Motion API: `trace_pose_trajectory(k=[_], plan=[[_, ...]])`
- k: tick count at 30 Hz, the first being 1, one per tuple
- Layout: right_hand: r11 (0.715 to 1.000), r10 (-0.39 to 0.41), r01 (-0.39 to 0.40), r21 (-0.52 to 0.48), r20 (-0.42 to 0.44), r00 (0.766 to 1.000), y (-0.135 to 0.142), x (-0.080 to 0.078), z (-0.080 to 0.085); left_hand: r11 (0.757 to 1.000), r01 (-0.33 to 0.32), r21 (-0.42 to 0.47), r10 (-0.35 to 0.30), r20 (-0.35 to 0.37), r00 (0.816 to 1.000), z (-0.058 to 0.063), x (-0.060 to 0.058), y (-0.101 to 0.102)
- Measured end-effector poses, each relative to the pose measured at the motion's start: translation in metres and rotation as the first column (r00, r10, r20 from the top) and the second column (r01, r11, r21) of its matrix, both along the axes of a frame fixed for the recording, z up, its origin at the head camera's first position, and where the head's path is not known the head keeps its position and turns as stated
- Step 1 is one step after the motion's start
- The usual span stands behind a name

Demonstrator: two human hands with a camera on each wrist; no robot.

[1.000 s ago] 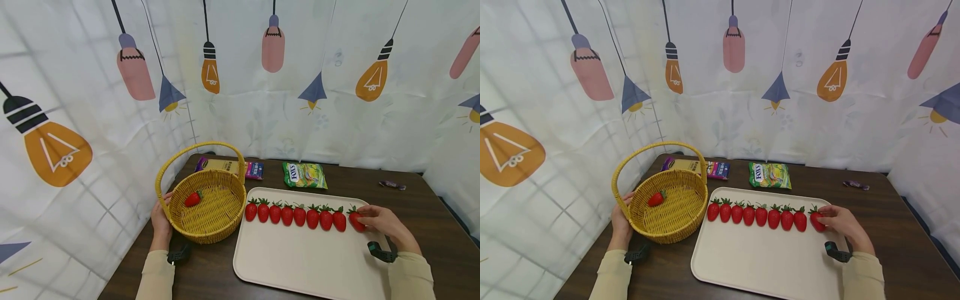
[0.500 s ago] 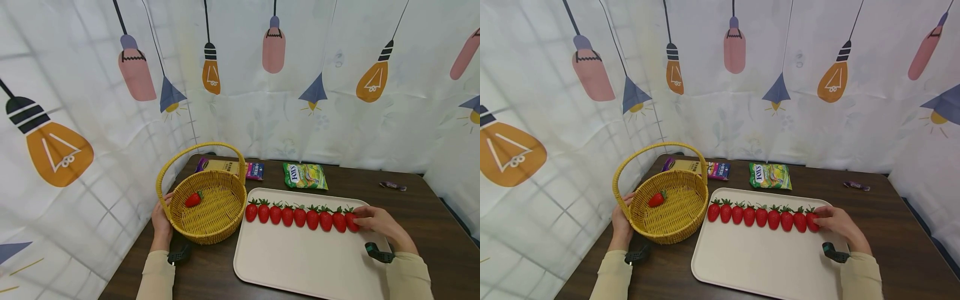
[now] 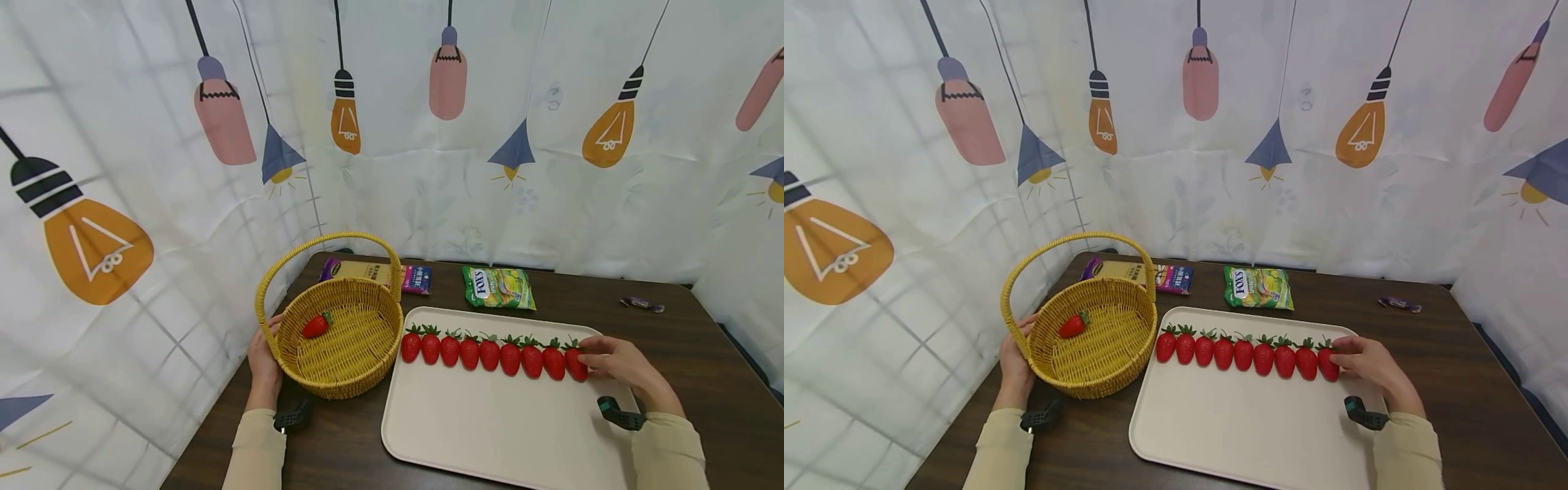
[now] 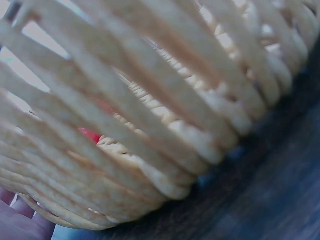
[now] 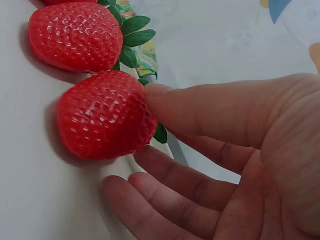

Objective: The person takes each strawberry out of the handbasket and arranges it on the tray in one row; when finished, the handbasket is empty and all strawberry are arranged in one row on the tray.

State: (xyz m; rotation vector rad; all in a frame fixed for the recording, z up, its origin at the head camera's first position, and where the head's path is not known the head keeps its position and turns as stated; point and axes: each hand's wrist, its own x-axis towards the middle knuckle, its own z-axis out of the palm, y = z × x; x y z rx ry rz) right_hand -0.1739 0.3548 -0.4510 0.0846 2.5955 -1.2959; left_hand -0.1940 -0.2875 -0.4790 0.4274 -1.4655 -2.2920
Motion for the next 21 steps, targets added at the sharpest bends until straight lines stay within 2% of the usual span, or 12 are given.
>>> trace_pose_trajectory(k=[8, 14, 16, 21], plan=[[0.999, -0.047, 0.047, 0.012, -0.032, 0.998, 0.008, 0.0, 0.0, 1.0, -0.006, 0.002, 0.006, -0.004, 1.0, 0.0, 0.0, 0.001], [0.993, -0.122, 0.121, -0.013, -0.071, 0.99, 0.007, 0.004, 0.002, 1.0, 0.0, -0.004, 0.0, 0.017, 1.0, -0.002, -0.001, 0.002], [0.989, -0.147, 0.144, -0.041, -0.094, 0.985, 0.001, 0.004, 0.006, 1.0, 0.001, -0.002, -0.001, 0.015, 1.0, -0.001, -0.001, 0.001], [0.987, -0.144, 0.129, -0.092, -0.183, 0.973, -0.027, 0.003, 0.027, 1.0, -0.005, 0.001, 0.005, -0.004, 1.0, -0.001, -0.002, 0.0]])
